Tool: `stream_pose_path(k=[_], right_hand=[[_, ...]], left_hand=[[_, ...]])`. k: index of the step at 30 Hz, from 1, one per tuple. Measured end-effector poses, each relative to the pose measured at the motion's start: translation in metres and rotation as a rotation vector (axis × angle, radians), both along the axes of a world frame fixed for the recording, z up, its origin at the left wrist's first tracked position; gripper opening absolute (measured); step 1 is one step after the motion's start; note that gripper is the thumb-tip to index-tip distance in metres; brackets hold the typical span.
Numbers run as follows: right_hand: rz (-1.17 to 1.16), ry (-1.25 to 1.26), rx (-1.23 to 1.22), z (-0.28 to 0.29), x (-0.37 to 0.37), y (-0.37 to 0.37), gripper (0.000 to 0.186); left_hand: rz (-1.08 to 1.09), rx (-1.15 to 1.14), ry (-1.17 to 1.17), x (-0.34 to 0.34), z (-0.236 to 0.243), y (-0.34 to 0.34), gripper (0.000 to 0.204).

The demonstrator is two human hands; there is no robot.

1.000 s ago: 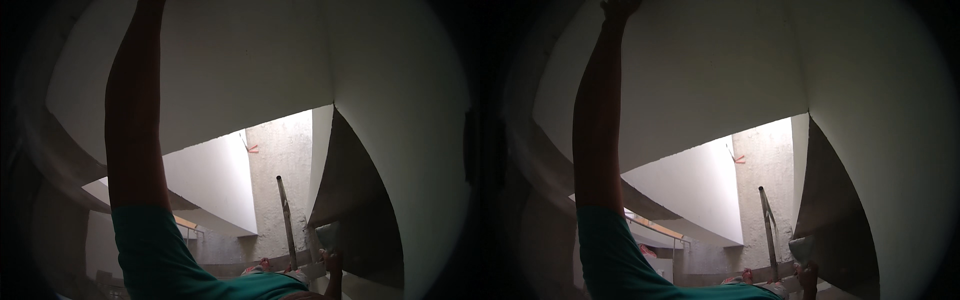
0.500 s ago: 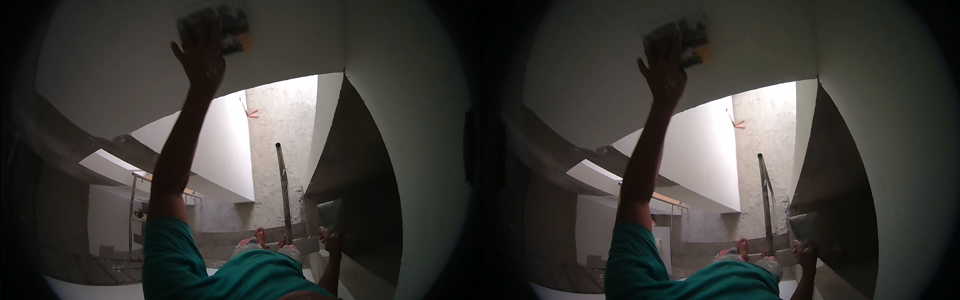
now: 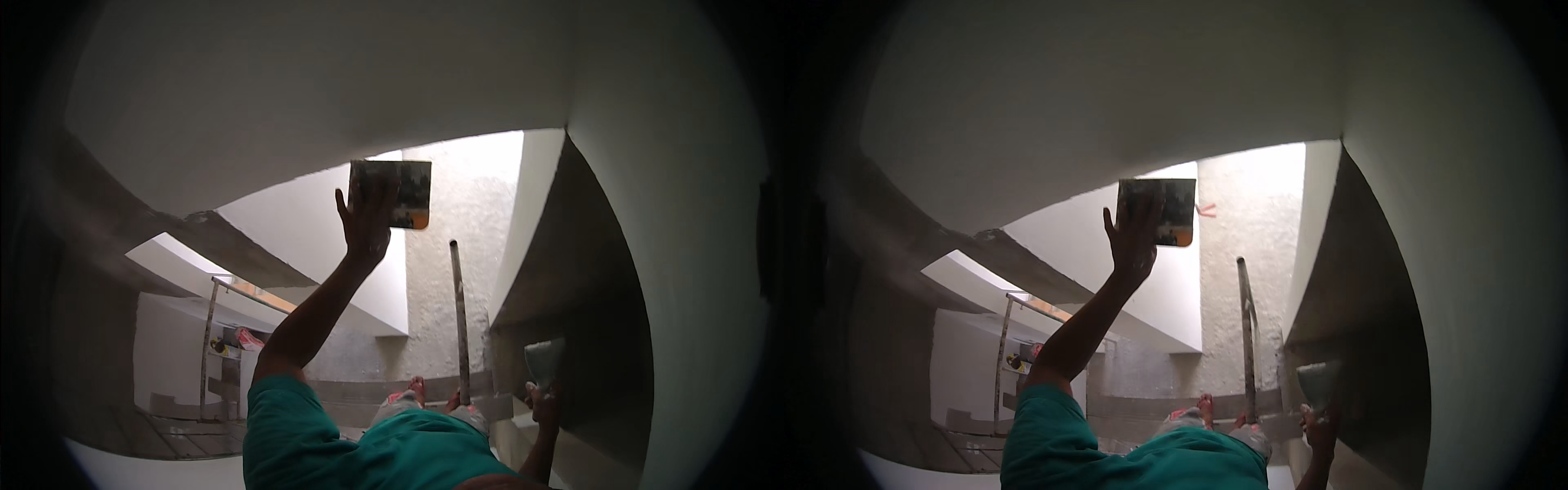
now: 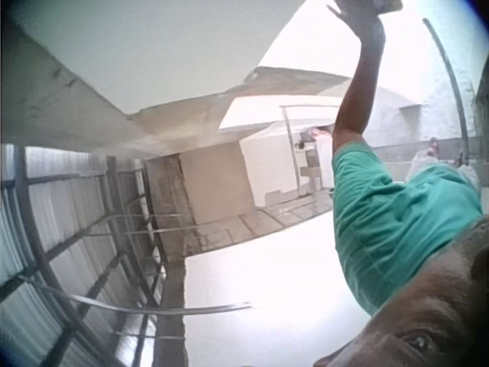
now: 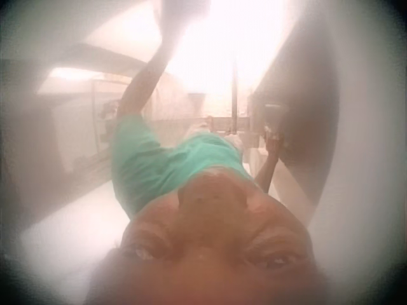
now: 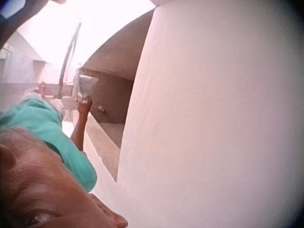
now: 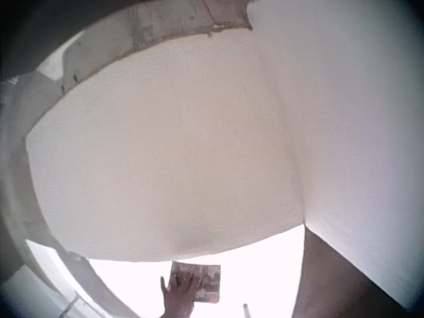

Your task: The person applies plaster to a ceiling using a trowel and hawk while standing on a ladder. They repeatedly scoop plaster from the hawk and smooth it onto the ceiling surface.

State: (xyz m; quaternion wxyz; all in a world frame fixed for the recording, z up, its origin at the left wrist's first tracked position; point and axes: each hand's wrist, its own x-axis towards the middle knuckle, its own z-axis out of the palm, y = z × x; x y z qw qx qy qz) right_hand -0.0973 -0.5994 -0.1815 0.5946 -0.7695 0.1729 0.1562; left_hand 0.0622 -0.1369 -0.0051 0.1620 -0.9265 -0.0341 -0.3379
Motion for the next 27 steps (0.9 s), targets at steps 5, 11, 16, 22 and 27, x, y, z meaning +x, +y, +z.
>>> stream_pose_path(k=[5,11,16,22,27], right_hand=[[-0.069,-0.086,0.006,-0.009,0.016,0.019,0.023],[0.067,-0.575,-0.395,0.032,0.005,0.075,0.039],[0.047,-0.338,-0.166,0.012,0.01,0.087,0.043],[0.108,-0.082,-0.036,-0.008,0.011,0.085,0.044],[0.059,-0.039,0.055,0.019,0.005,0.11,0.038]], left_hand=[[0.112,0.163,-0.185,-0.008,0.116,0.04,0.084],[0.008,0.282,-0.627,0.009,0.326,0.148,0.076],[-0.304,0.346,-0.711,0.032,0.438,0.22,0.064],[0.086,0.229,-0.742,0.034,0.491,0.2,0.063],[0.081,0.328,-0.716,0.026,0.513,0.206,0.062]])
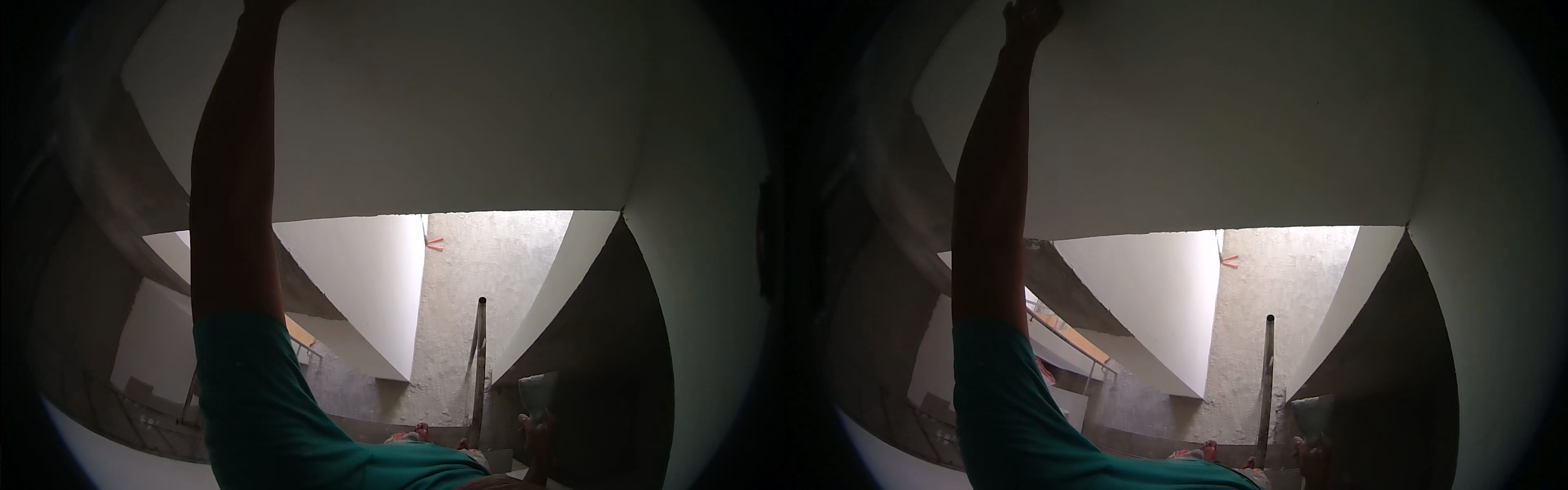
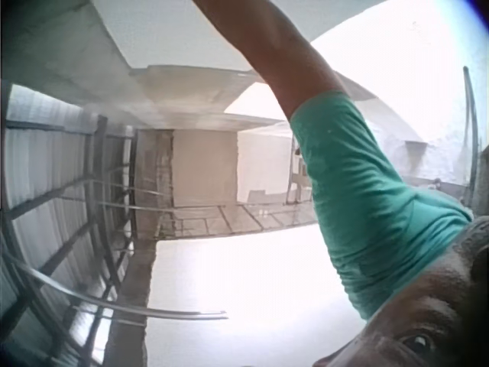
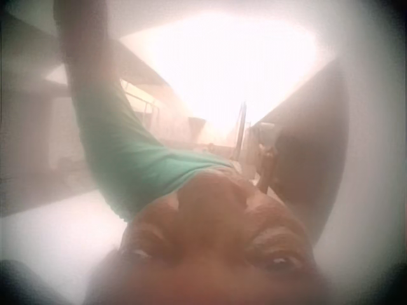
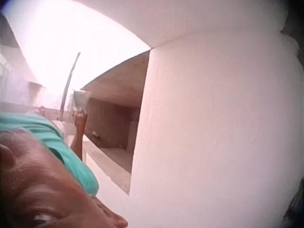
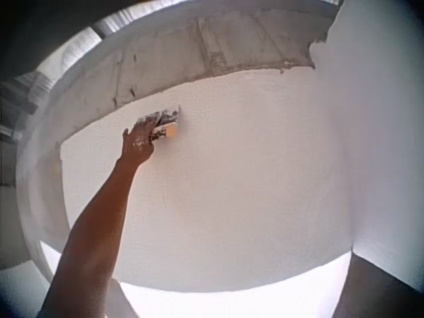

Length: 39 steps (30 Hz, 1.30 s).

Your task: The person applies plaster to a ceiling using a trowel and hawk while standing on a ladder. They repeatedly scoop plaster from the hawk and smooth it onto the ceiling surface.

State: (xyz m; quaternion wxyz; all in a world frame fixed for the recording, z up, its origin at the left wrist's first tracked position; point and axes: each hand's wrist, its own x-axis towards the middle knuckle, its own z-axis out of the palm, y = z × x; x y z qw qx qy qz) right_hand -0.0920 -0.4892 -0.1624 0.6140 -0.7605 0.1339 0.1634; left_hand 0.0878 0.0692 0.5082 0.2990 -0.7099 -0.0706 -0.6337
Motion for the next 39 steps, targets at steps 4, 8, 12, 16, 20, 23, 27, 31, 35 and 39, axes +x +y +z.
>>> stream_pose_path(k=[4,8,12,16,20,23,27,31,35,39], right_hand=[[0.039,-0.065,0.012,0.007,0.004,0.015,0.019],[0.086,-0.127,-0.038,0.012,0.011,0.023,0.014],[0.101,-0.075,0.015,0.018,0.016,0.027,0.017],[0.03,-0.059,-0.013,0.014,0.013,0.016,0.022],[0.097,-0.091,-0.032,0.012,0.014,0.012,0.027],[-0.001,-0.48,-0.217,-0.099,0.01,-0.02,0.029],[0.063,-0.31,-0.126,-0.121,0.017,-0.023,0.048],[0.165,-0.113,-0.052,-0.029,0.014,-0.007,0.038],[-0.039,-0.178,-0.011,-0.05,0.006,0.0,0.021],[0.102,-0.017,-0.073,0.03,-0.007,0.012,0.022]], left_hand=[[0.082,-0.041,0.055,-0.001,-0.013,-0.002,0.058],[0.086,-0.138,0.169,-0.003,-0.071,0.001,0.054],[-0.124,0.243,0.058,-0.017,-0.157,0.035,0.073],[0.113,-0.129,0.245,-0.017,-0.274,-0.016,0.085],[0.1,-0.256,0.333,-0.04,-0.376,-0.017,0.083],[0.029,-0.355,0.444,-0.059,-0.423,-0.03,0.071],[0.018,-0.326,0.513,-0.089,-0.391,-0.055,0.074],[-0.062,-0.17,0.251,-0.058,-0.245,-0.065,0.07],[-0.088,0.079,-0.068,-0.017,-0.084,-0.055,0.068],[-0.159,0.081,-0.037,0.008,0.001,-0.039,0.054]])
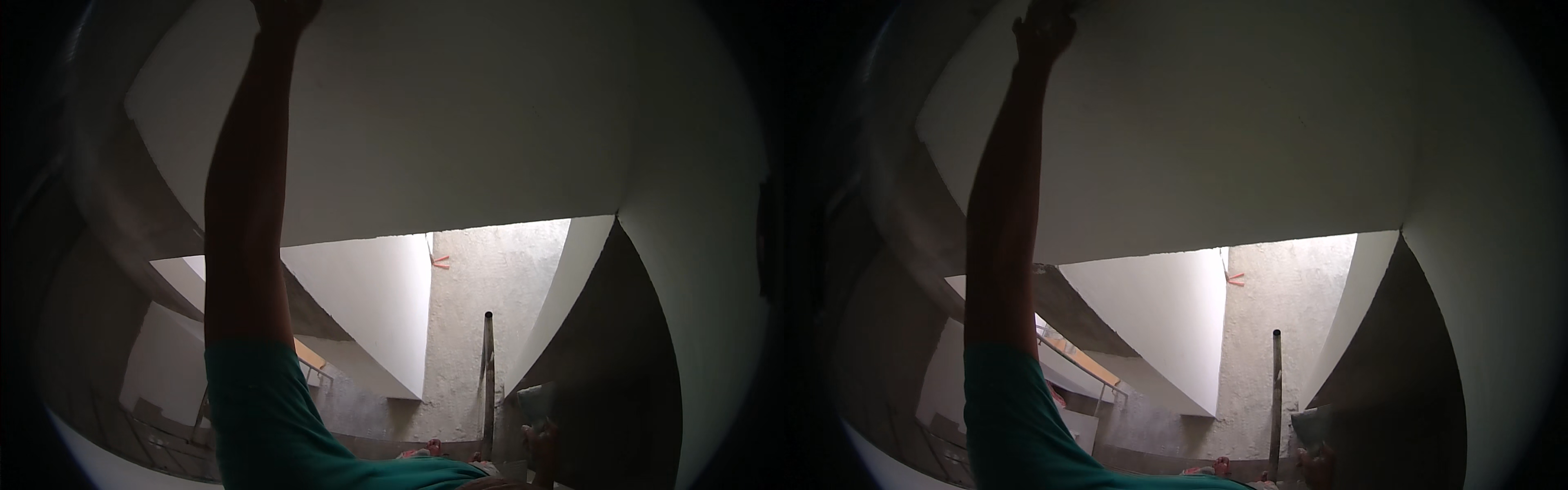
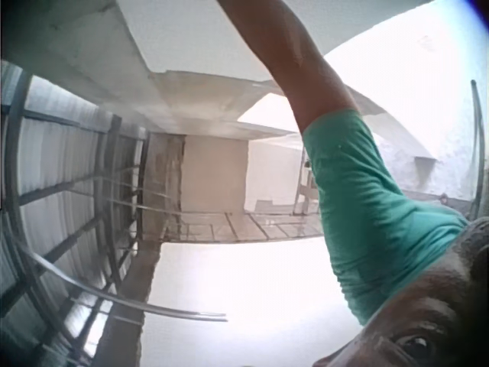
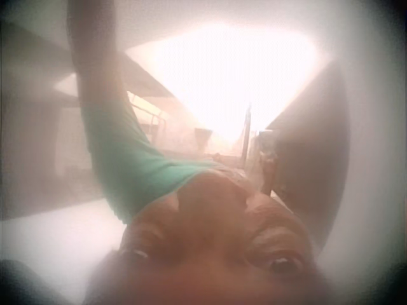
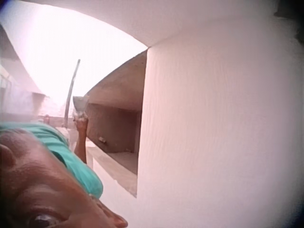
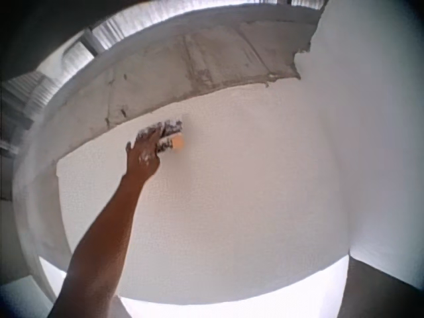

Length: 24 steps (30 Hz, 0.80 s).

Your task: The person applies plaster to a ceiling using a trowel and hawk while standing on a ladder. They repeatedly scoop plaster from the hawk and smooth it onto the ceiling surface.

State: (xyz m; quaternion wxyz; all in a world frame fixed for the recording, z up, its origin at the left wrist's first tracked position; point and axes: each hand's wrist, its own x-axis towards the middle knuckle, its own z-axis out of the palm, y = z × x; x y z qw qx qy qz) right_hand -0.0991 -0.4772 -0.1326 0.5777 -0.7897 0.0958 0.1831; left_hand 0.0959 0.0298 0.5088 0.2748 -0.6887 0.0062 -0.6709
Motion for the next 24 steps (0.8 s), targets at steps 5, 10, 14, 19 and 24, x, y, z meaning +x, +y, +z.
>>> stream_pose_path(k=[5,10,14,19,24], right_hand=[[-0.033,-0.025,-0.003,-0.037,-0.004,-0.012,0.023],[-0.024,0.062,-0.055,-0.02,0.002,-0.012,0.022],[0.052,0.046,-0.014,-0.021,0.007,-0.015,0.021],[0.059,-0.043,0.03,-0.036,0.007,-0.027,0.018],[0.016,0.008,-0.007,-0.028,0.003,-0.034,0.018]], left_hand=[[0.092,-0.079,0.109,0.01,0.025,0.008,0.057],[0.197,-0.135,0.17,0.013,-0.07,-0.015,0.053],[0.095,0.332,-0.068,0.011,-0.166,0.022,0.059],[0.188,-0.216,0.312,-0.003,-0.314,-0.039,0.087],[0.234,-0.376,0.461,-0.015,-0.454,-0.043,0.08]])
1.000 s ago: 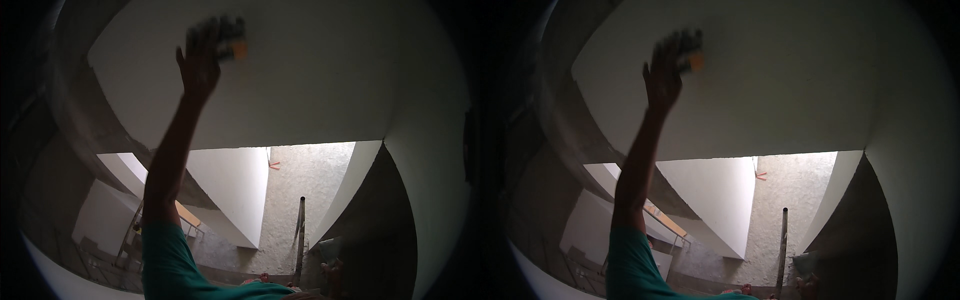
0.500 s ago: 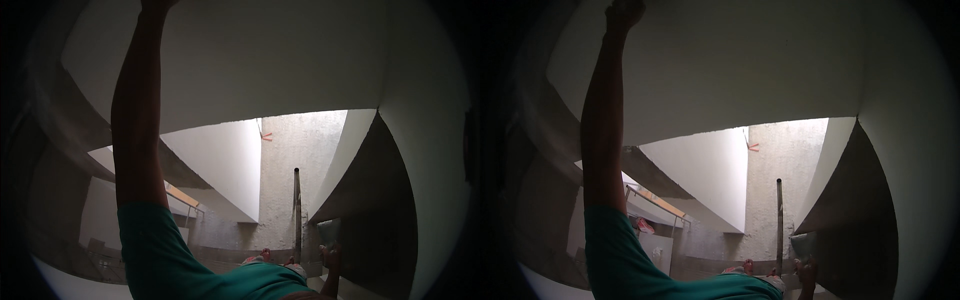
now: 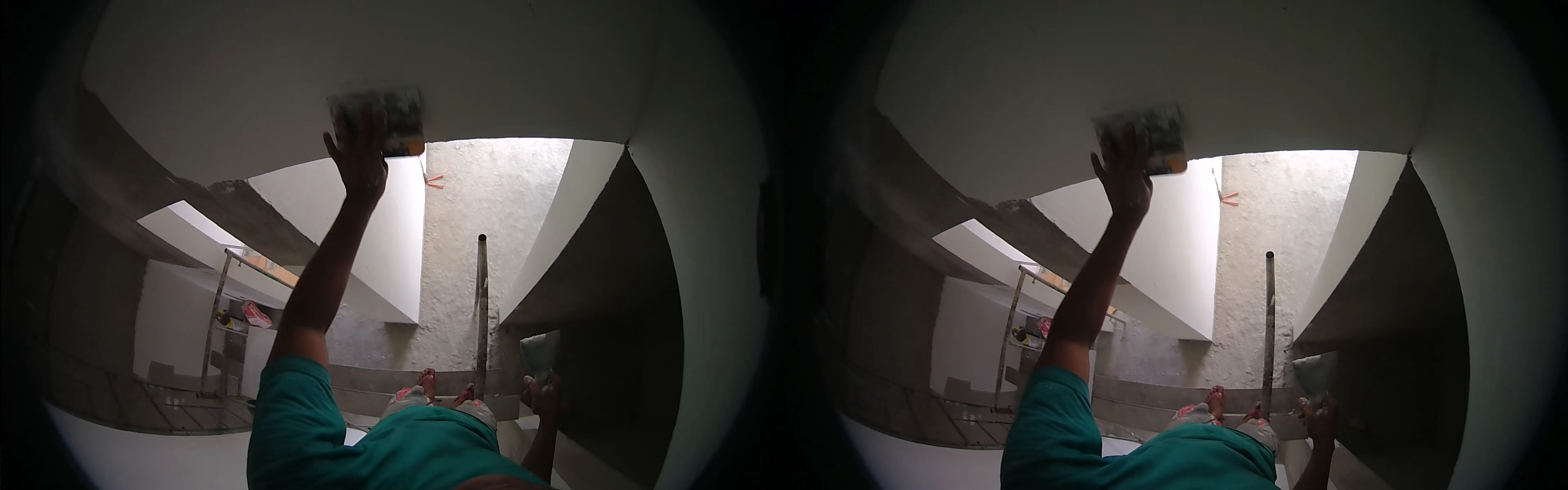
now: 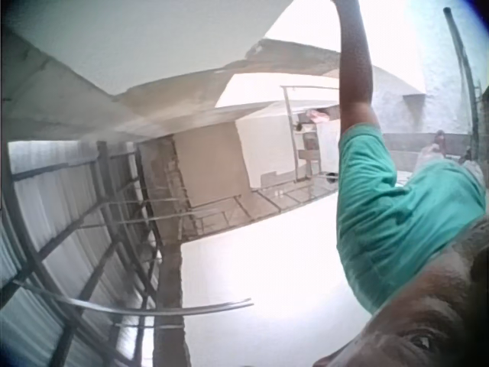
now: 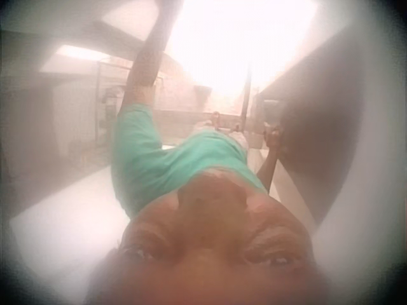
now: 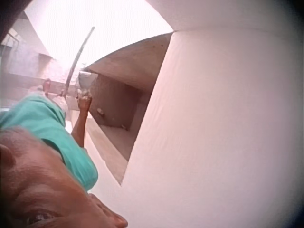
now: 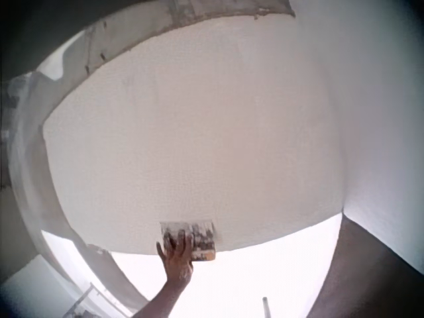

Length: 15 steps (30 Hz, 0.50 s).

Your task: The person applies plaster to a ceiling using a trowel and hawk while standing on a ladder. They repeatedly scoop plaster from the hawk and smooth it onto the ceiling surface.

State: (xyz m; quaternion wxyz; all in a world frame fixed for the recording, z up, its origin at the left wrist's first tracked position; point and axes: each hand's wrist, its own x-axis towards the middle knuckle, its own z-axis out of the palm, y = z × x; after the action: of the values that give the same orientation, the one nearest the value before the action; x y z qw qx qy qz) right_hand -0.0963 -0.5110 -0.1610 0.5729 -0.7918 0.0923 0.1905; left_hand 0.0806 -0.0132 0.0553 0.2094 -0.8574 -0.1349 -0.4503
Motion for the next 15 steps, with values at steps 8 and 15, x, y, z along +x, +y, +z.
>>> stream_pose_path(k=[8,15], right_hand=[[0.031,-0.177,-0.141,0.001,-0.006,-0.015,0.022],[-0.147,-0.052,0.027,-0.052,-0.006,-0.028,0.031]], left_hand=[[-0.109,-0.209,0.2,-0.066,-0.074,-0.014,0.079],[-0.119,0.126,-0.157,-0.005,0.198,-0.059,0.076]])
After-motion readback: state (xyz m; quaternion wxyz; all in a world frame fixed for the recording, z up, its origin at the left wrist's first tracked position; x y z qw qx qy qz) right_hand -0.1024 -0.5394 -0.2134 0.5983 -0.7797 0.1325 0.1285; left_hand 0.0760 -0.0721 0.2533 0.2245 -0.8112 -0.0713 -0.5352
